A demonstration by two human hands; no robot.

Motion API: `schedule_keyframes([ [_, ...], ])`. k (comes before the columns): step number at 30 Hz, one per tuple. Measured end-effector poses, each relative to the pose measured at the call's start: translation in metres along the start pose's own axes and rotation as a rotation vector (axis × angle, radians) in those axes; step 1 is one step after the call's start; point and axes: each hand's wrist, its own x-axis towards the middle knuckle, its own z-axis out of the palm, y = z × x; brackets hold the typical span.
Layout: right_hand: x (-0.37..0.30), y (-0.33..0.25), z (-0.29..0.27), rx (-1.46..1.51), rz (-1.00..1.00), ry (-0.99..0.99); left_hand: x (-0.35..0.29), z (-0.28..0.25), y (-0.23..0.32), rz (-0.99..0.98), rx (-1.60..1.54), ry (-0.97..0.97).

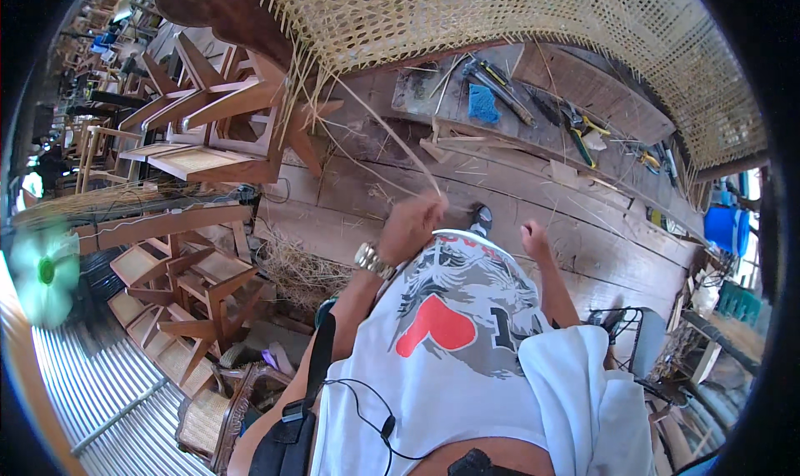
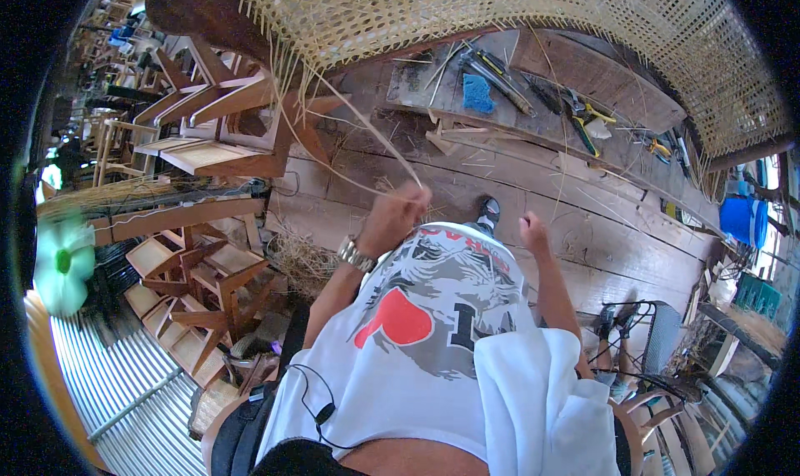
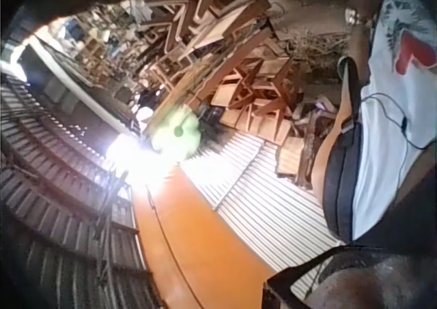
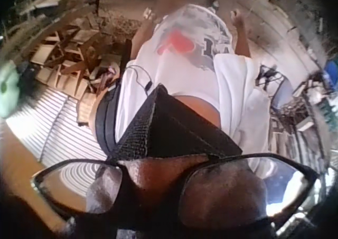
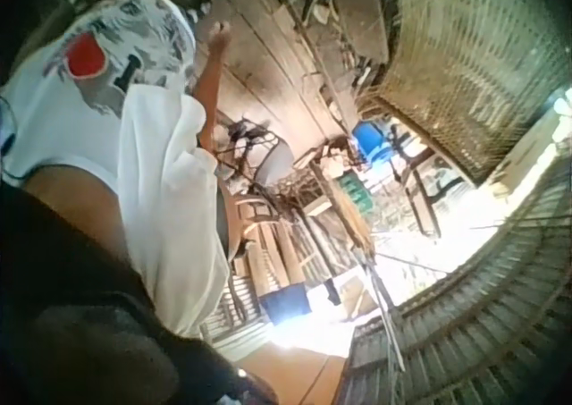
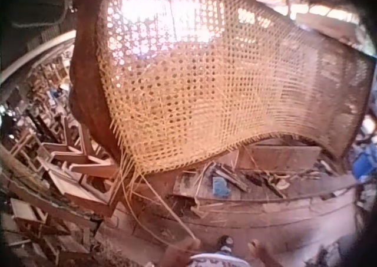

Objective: Weave rattan strips into a wooden chair frame backrest using specialized tools.

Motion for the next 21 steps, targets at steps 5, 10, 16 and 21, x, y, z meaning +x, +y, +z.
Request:
schedule_keyframes([
  [5, -0.042, 0.058, 0.008, -0.174, 0.147, -0.058, -0.020, -0.048, -0.023, -0.057, 0.471, -0.443],
  [10, -0.063, 0.069, 0.011, -0.181, 0.227, -0.068, 0.014, -0.114, -0.006, -0.065, 0.255, 0.351],
  [16, -0.045, 0.075, 0.032, -0.054, 0.169, 0.029, 0.036, -0.173, 0.034, 0.158, -0.244, 0.762],
  [21, -0.034, 0.089, 0.056, 0.082, 0.268, 0.011, 0.083, -0.215, 0.043, -0.108, -0.597, 0.997],
])
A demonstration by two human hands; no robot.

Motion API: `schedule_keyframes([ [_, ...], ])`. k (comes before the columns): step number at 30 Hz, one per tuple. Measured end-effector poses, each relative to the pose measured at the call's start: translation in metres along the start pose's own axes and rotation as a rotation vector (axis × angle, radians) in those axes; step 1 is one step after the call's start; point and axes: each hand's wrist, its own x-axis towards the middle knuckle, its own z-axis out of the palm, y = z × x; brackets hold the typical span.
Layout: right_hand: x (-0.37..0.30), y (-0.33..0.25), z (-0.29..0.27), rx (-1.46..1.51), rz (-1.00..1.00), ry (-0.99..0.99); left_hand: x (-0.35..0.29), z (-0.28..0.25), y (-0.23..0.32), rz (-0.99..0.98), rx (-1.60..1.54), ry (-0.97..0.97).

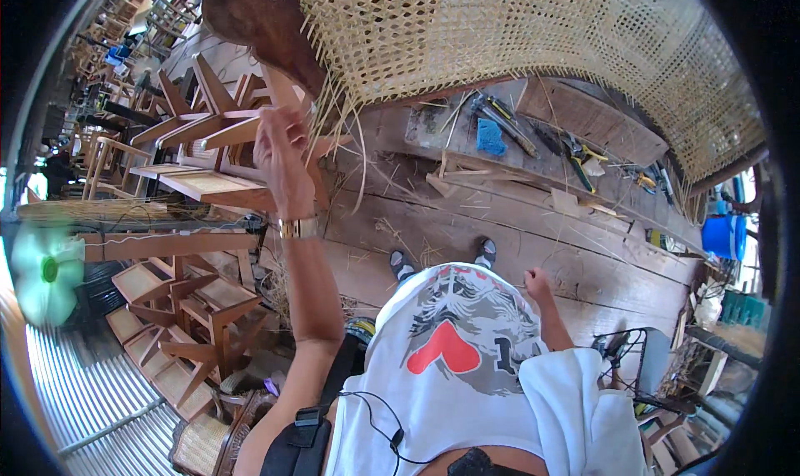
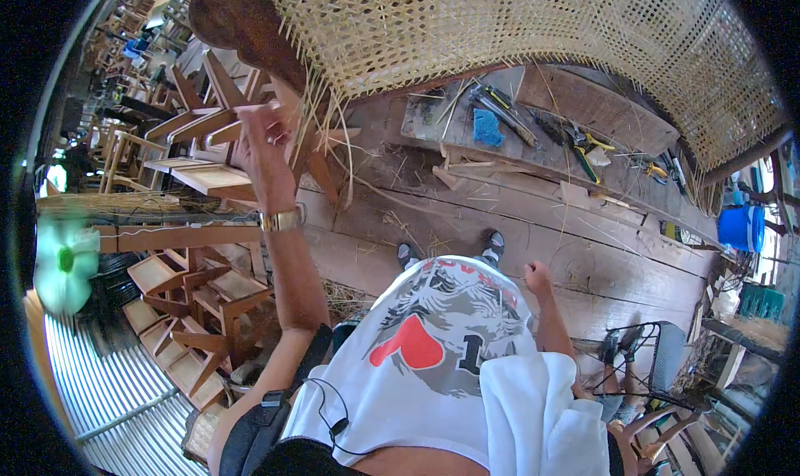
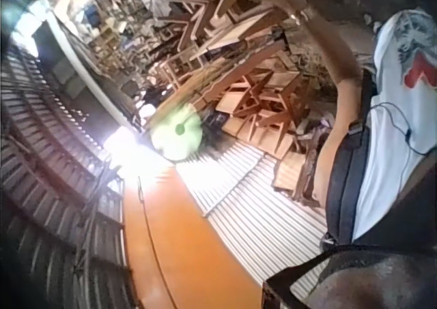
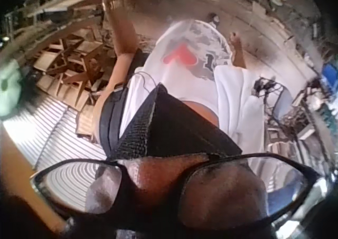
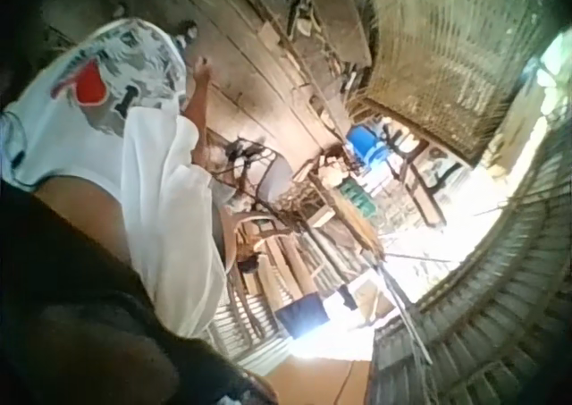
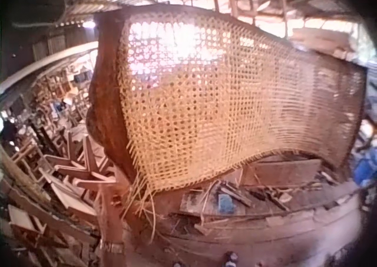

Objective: Weave rattan strips into a wooden chair frame backrest using specialized tools.

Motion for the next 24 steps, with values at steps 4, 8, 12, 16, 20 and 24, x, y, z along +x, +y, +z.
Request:
schedule_keyframes([
  [4, -0.005, 0.005, 0.010, -0.066, -0.004, -0.014, 0.020, 0.032, -0.004, 0.016, 0.131, -0.231],
  [8, -0.028, -0.011, -0.003, -0.189, -0.058, 0.024, 0.008, 0.051, -0.027, -0.039, 0.193, -0.256],
  [12, -0.025, -0.101, -0.025, -0.102, -0.210, 0.090, -0.023, 0.037, -0.057, 0.193, 0.526, -0.241],
  [16, 0.023, -0.258, -0.049, -0.156, -0.568, 0.393, -0.068, 0.017, -0.064, 0.491, 0.710, -0.233],
  [20, 0.084, -0.379, -0.072, -0.365, -0.810, 0.444, -0.127, 0.005, -0.042, 0.199, 0.748, -0.211],
  [24, 0.161, -0.411, -0.059, -0.632, -0.946, 0.228, -0.158, 0.000, -0.022, 0.129, 0.661, -0.178],
])
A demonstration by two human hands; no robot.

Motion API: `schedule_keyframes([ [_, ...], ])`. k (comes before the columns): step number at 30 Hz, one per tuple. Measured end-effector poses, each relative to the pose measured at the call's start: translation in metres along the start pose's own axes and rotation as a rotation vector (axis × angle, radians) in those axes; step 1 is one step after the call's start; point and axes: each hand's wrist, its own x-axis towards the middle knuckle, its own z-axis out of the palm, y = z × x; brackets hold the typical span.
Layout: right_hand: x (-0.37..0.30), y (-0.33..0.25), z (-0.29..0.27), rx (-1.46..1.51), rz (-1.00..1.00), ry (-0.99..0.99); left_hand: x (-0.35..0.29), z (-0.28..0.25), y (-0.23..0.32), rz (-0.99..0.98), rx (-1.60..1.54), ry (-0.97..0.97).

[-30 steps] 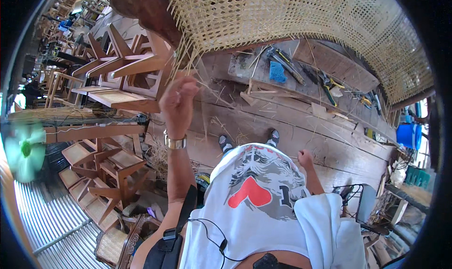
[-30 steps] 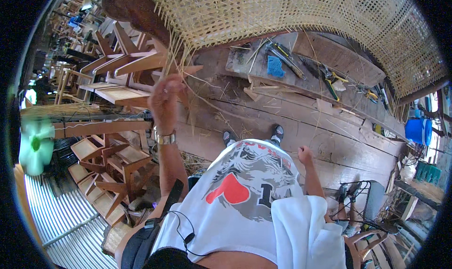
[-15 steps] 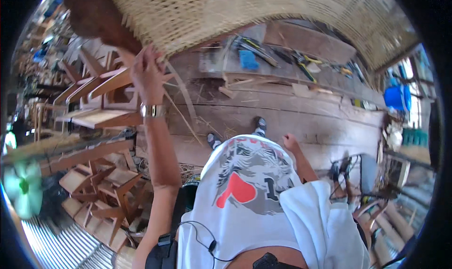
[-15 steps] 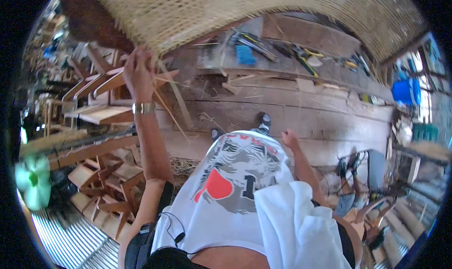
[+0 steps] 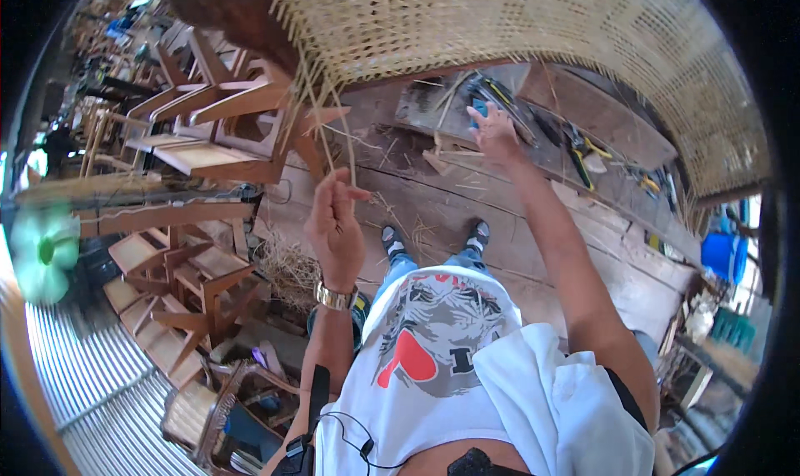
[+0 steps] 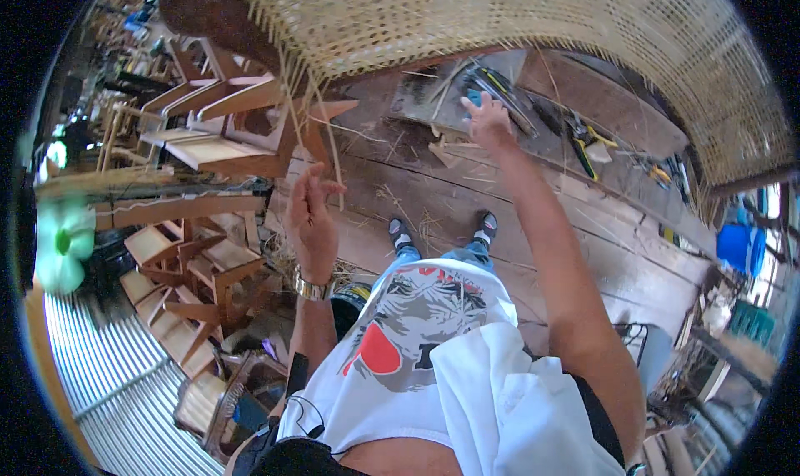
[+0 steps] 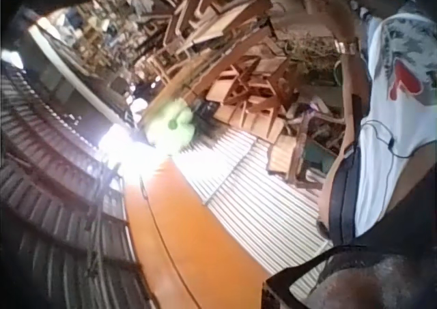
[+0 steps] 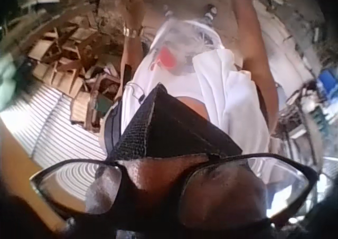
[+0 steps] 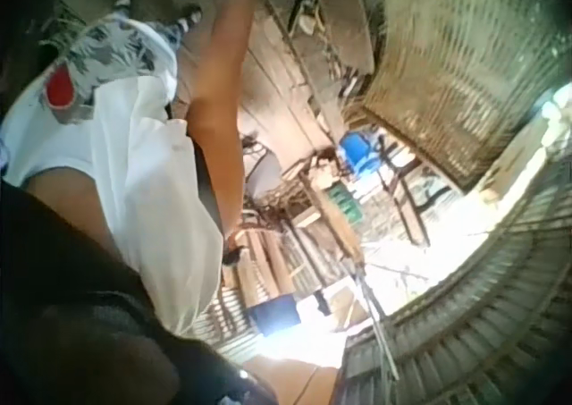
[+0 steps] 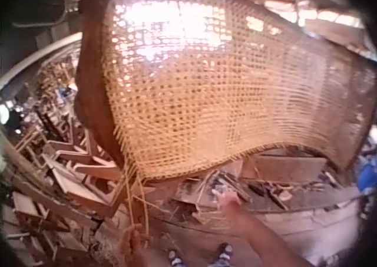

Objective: Weave rattan strips into a wooden chair frame backrest using specialized tools.

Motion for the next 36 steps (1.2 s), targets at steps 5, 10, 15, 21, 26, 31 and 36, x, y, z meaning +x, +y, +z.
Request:
schedule_keyframes([
  [5, 0.030, 0.020, 0.025, 0.255, 0.118, -0.009, -0.020, -0.013, -0.002, -0.070, -0.023, -0.039],
  [10, 0.024, -0.070, -0.062, 1.093, 0.367, 0.060, -0.003, 0.009, -0.041, -0.176, -0.097, -0.033],
  [15, 0.044, -0.189, -0.138, 1.134, 0.135, 0.180, 0.034, 0.039, -0.091, -0.478, -0.388, -0.368],
  [21, 0.096, -0.282, -0.143, 0.705, 0.058, 0.268, -0.024, 0.057, -0.105, -0.464, -0.645, -0.451],
  [26, 0.122, -0.315, -0.124, 0.461, 0.234, 0.356, -0.038, 0.054, -0.109, -0.360, -0.672, -0.538],
  [31, 0.135, -0.301, -0.123, 0.256, 0.155, 0.333, -0.037, 0.053, -0.116, -0.337, -0.628, -0.648],
  [36, 0.111, -0.289, -0.137, 0.313, 0.049, 0.327, -0.041, 0.051, -0.128, -0.308, -0.583, -0.733],
])
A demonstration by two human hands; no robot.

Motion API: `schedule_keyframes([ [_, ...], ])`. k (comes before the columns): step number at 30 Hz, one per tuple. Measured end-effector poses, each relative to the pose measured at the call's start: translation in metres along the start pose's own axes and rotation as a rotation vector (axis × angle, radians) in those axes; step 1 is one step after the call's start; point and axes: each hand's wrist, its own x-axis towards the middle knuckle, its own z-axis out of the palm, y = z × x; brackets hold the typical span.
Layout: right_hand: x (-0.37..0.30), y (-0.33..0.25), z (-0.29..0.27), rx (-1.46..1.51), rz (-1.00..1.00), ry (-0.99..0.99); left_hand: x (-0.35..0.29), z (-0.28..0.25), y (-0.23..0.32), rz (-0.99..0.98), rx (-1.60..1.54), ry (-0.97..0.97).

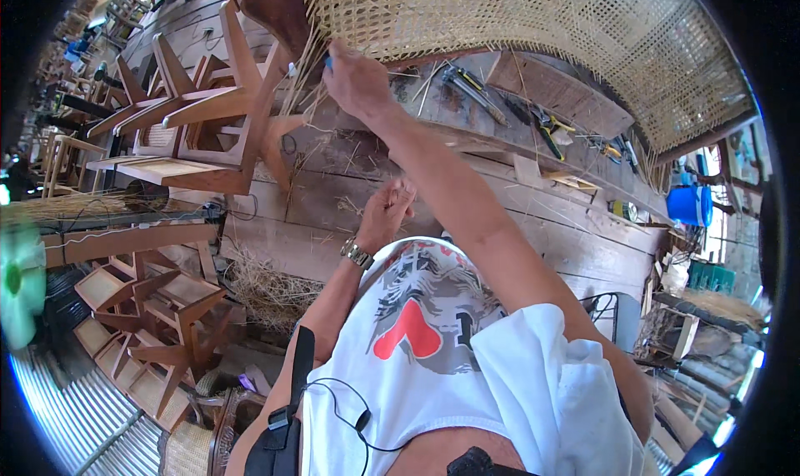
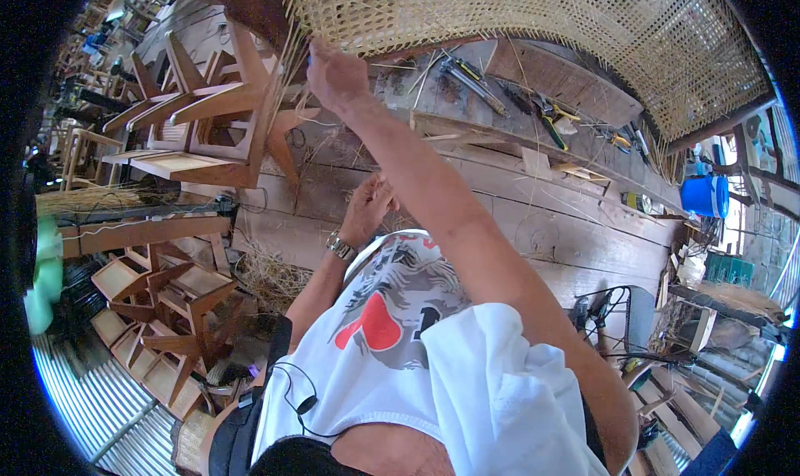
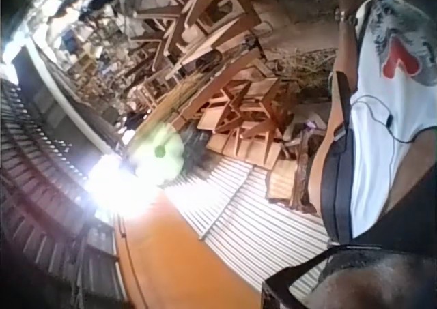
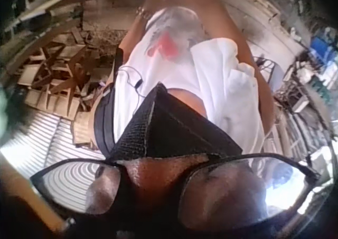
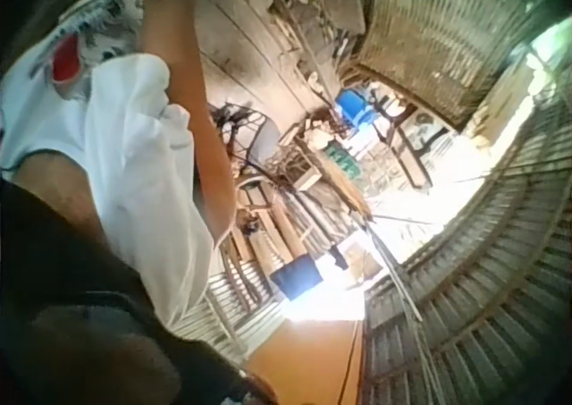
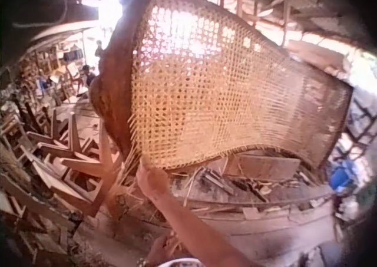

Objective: Weave rattan strips into a wooden chair frame backrest using specialized tools.

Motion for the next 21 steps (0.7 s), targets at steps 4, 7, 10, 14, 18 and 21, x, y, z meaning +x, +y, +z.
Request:
schedule_keyframes([
  [4, -0.101, 0.065, -0.008, 0.048, 0.007, -0.083, -0.005, -0.023, -0.012, -0.044, 0.024, 0.068],
  [7, -0.254, 0.183, -0.007, -0.108, 0.094, -0.242, -0.012, -0.051, -0.020, -0.130, -0.023, 0.189],
  [10, -0.433, 0.318, -0.031, -0.028, 0.426, -0.258, -0.019, -0.085, -0.008, -0.100, -0.091, 0.256],
  [14, -0.554, 0.395, -0.115, -0.650, 0.715, -0.592, -0.016, -0.126, 0.056, -0.106, -0.052, 0.396],
  [18, -0.417, 0.345, -0.138, -0.043, 0.881, -0.029, 0.020, -0.107, 0.133, 0.137, -0.272, 0.441],
  [21, -0.266, 0.250, -0.135, 0.246, 0.493, 0.003, 0.044, -0.074, 0.166, 0.175, -0.504, 0.349],
])
